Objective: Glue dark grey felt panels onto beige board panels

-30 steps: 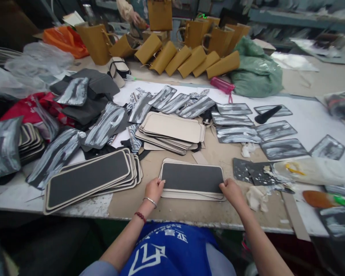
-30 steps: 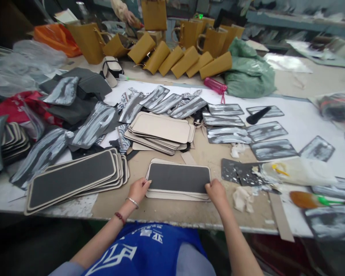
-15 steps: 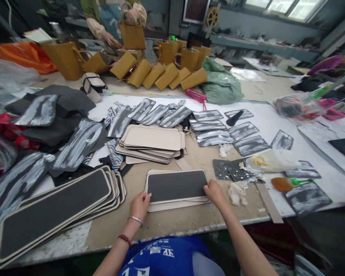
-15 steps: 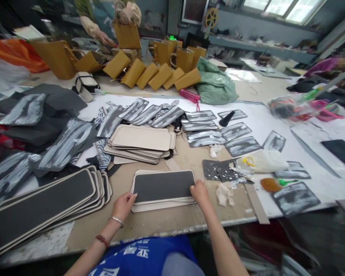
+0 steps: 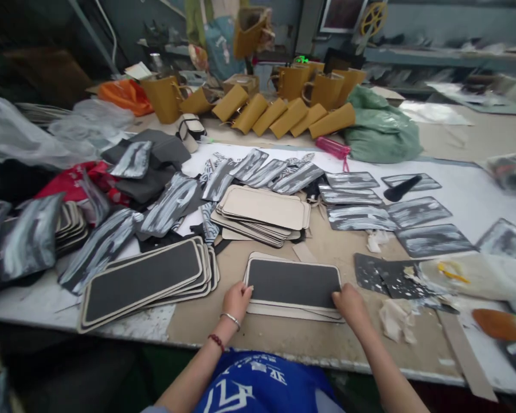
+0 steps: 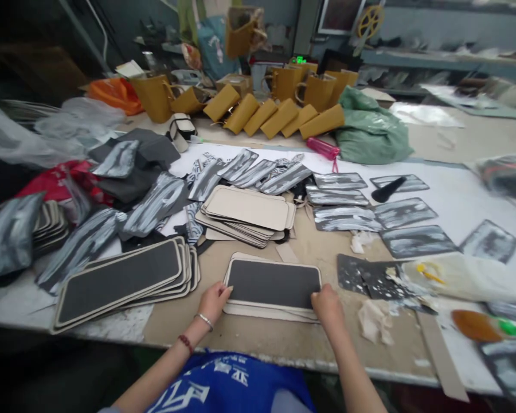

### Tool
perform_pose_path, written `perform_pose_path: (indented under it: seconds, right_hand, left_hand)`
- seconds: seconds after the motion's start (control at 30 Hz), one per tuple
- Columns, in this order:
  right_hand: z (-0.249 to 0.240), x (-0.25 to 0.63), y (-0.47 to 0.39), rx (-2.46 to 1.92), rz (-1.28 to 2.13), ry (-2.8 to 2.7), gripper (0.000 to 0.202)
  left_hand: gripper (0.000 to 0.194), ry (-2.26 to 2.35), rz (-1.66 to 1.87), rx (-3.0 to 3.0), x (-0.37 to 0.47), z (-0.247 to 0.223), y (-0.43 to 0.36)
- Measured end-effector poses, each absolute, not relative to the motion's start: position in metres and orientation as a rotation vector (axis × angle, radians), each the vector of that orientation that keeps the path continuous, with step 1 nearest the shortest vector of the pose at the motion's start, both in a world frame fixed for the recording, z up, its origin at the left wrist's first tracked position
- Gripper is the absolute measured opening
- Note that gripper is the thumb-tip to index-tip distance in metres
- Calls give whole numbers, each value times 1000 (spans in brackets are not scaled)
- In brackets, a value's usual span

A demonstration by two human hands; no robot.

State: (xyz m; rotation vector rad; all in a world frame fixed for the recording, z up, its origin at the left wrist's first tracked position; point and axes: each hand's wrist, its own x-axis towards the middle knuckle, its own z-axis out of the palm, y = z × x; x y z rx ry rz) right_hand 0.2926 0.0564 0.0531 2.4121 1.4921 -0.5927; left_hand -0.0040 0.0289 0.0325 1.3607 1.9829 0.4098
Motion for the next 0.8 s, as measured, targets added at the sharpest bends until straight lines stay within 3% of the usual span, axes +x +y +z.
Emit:
perform_pose_path:
  seconds: [0.33, 0.5, 0.7, 0.8]
  right_hand:
    - [52, 294, 58, 2325, -539, 1516, 32]
    - [51, 293, 57, 2338, -517, 1525, 32]
    - [54, 289, 55, 2371, -524, 1508, 30]
    - [54, 288, 54, 2396, -536, 1492, 28]
  left_hand:
    - [20, 2051, 457, 1332, -8, 35, 21]
    - [16, 2086, 681, 1860, -5, 26, 18]
    - [71, 1694, 546, 2360, 3, 11, 34]
    - [88, 1566, 400, 2442, 0, 7, 39]
